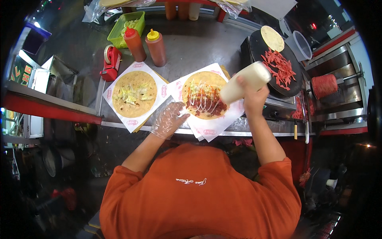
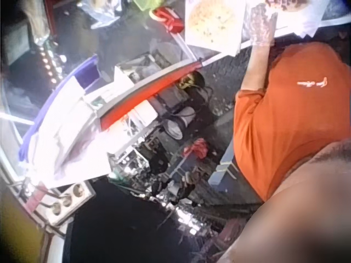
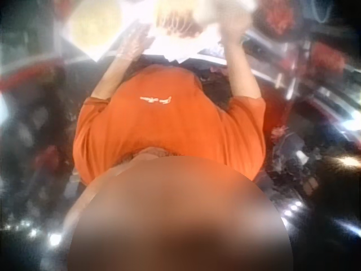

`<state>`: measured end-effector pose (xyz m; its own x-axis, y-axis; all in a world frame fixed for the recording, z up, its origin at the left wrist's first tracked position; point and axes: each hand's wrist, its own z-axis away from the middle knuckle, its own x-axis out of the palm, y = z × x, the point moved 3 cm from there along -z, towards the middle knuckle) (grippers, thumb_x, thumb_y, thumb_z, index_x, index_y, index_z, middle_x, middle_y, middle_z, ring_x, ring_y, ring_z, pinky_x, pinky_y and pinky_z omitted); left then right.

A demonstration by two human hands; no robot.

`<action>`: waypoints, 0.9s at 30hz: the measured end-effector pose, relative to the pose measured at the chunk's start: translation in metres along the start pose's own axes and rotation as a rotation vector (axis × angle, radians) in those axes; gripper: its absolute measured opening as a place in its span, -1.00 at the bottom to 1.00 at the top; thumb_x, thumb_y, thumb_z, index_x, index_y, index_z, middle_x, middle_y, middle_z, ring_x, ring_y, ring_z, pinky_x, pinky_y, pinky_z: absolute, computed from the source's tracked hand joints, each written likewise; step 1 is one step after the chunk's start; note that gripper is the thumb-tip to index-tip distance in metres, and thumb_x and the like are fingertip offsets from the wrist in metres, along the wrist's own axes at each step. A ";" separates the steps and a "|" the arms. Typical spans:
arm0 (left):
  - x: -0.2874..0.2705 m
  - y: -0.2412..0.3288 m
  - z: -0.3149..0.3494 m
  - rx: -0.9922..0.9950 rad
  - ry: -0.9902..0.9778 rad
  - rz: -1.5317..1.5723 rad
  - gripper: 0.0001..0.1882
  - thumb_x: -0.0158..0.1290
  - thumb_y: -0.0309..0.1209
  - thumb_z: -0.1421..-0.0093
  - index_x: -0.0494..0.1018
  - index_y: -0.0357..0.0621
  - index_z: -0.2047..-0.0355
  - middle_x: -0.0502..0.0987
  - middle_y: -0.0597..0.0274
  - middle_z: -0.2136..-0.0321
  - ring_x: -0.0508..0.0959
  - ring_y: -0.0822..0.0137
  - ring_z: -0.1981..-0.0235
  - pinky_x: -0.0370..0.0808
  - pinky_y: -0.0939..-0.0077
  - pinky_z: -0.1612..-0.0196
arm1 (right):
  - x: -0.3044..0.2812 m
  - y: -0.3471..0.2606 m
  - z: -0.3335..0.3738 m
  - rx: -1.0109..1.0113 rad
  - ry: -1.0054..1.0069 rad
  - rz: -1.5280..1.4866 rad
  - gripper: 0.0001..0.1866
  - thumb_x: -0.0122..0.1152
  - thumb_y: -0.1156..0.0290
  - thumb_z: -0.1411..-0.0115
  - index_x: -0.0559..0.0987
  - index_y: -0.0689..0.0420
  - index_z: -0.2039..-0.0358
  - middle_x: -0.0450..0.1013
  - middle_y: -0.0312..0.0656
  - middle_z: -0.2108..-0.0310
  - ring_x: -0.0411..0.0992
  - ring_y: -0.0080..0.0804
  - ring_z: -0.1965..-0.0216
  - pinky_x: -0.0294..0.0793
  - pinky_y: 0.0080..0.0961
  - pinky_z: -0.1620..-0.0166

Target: The person assembles tacos by placing shredded lettuce and sliced meat onto tortillas, then adding sauces. The person folds the tortillas and places them into paper wrappers.

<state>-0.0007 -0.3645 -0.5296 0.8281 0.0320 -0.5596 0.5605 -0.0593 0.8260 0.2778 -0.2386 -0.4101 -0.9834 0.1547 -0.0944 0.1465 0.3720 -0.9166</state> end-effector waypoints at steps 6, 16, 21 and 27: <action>0.007 -0.002 -0.010 0.056 -0.013 -0.083 -0.75 0.25 -0.29 -0.29 0.61 -0.13 0.09 0.65 0.02 0.20 0.66 0.02 0.14 0.60 0.14 0.05 | -0.005 -0.019 -0.002 -0.030 0.019 0.111 -0.67 0.58 0.40 -0.18 0.64 0.25 0.14 0.65 -0.17 0.24 0.62 -0.47 0.28 0.63 -0.49 0.17; 0.012 0.002 -0.001 0.205 0.126 -0.122 -0.50 0.39 -0.32 -0.15 0.54 -0.17 -0.07 0.63 0.10 0.17 0.61 0.22 0.31 0.60 0.30 0.17 | -0.028 -0.025 -0.003 0.009 0.185 -0.250 -0.52 0.65 0.38 -0.12 0.64 0.32 0.02 0.66 -0.15 0.15 0.61 -0.46 0.12 0.59 -0.44 -0.02; 0.010 -0.003 -0.007 0.059 0.070 -0.007 -0.65 0.29 -0.38 -0.25 0.54 -0.14 -0.02 0.68 0.16 0.35 0.70 0.21 0.34 0.61 0.24 0.22 | -0.031 -0.017 -0.004 -0.043 0.076 0.127 -0.59 0.61 0.41 -0.15 0.65 0.29 0.06 0.66 -0.14 0.15 0.62 -0.46 0.17 0.63 -0.44 0.05; -0.005 0.010 -0.016 0.088 0.003 0.097 -0.75 0.13 -0.43 -0.36 0.56 -0.17 -0.01 0.70 0.03 0.19 0.71 0.07 0.18 0.63 0.20 0.08 | 0.012 -0.007 -0.002 -0.052 0.043 0.112 -0.67 0.56 0.46 -0.18 0.64 0.29 0.11 0.66 -0.13 0.18 0.63 -0.43 0.22 0.64 -0.46 0.08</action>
<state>0.0008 -0.3494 -0.5171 0.8785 0.0251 -0.4770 0.4751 -0.1498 0.8671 0.2656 -0.2377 -0.4043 -0.9553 0.2367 -0.1773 0.2616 0.3970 -0.8797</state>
